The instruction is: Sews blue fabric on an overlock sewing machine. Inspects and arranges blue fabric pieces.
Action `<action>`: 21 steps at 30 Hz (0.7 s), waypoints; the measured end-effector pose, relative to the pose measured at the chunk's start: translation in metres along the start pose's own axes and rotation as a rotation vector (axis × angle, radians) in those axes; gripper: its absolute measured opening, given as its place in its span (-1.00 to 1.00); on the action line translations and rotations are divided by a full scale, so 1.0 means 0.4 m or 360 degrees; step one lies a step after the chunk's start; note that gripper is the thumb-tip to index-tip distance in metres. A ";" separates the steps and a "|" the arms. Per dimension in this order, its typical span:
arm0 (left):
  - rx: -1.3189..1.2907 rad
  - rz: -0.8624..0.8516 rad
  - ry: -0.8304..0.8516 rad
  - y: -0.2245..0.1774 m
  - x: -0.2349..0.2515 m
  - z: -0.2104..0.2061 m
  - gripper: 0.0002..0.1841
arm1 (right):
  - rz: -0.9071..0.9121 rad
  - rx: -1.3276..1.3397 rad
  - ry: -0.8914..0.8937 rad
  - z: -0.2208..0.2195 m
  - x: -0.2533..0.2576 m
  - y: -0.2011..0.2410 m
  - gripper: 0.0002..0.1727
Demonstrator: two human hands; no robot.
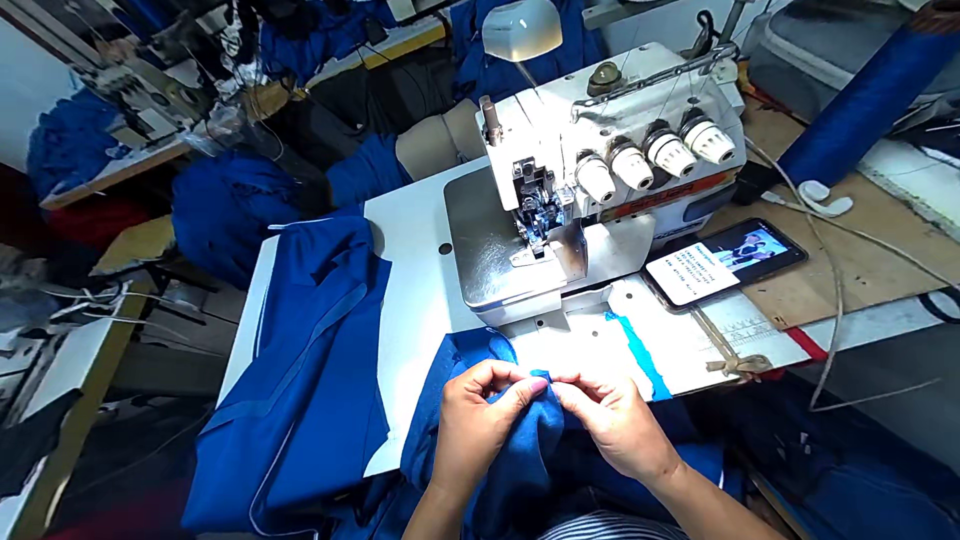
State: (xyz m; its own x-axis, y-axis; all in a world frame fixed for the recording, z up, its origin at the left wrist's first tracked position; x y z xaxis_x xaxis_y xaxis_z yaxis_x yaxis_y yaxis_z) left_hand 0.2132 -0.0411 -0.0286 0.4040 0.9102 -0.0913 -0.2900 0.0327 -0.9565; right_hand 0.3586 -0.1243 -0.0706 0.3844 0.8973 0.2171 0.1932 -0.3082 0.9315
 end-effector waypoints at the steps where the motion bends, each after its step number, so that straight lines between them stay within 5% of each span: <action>1: 0.0000 0.0006 0.0003 0.002 0.000 0.000 -0.91 | 0.0002 0.0003 0.0006 0.002 -0.001 -0.001 -0.85; 7: -0.0014 0.0058 0.0037 0.003 0.001 0.003 -0.90 | 0.0066 -0.0064 0.0129 0.006 -0.003 0.009 -0.85; 11: -0.0047 -0.0195 0.0297 -0.002 -0.006 0.020 -0.90 | 0.0467 -0.0217 0.0240 -0.011 -0.015 0.040 -0.86; 13: 0.0299 -0.0665 0.0630 -0.029 -0.016 0.068 -0.67 | 0.0705 -0.0293 0.0240 -0.003 -0.002 0.110 -0.85; 16: 0.1138 -0.1247 0.0743 -0.094 -0.066 0.153 -0.51 | 0.0909 -0.0375 0.0255 0.052 0.031 0.318 -0.81; 18: 0.1598 -0.1375 0.0680 -0.095 -0.095 0.197 -0.54 | 0.0976 -0.0435 0.0163 0.083 0.059 0.404 -0.82; 21: 0.1822 -0.1201 0.0514 -0.118 -0.120 0.312 -0.58 | 0.0953 -0.0383 -0.0066 0.116 0.119 0.434 -0.87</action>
State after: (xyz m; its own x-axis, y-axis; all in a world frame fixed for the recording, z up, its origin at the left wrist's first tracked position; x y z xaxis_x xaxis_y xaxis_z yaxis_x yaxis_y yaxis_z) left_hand 0.0991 -0.0350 0.0554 0.9099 0.3949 0.1269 -0.3896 0.9187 -0.0655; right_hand 0.4522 -0.1496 0.0880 0.3985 0.5775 0.7125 -0.2715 -0.6677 0.6931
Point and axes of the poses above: each hand's wrist, its own x-axis towards the middle knuckle, its own z-axis out of the back of the hand, y = z × x, the point moved 3 cm from there along x, towards the middle knuckle, and after that the axes turned 10 degrees about z, right-handed, at the moved point
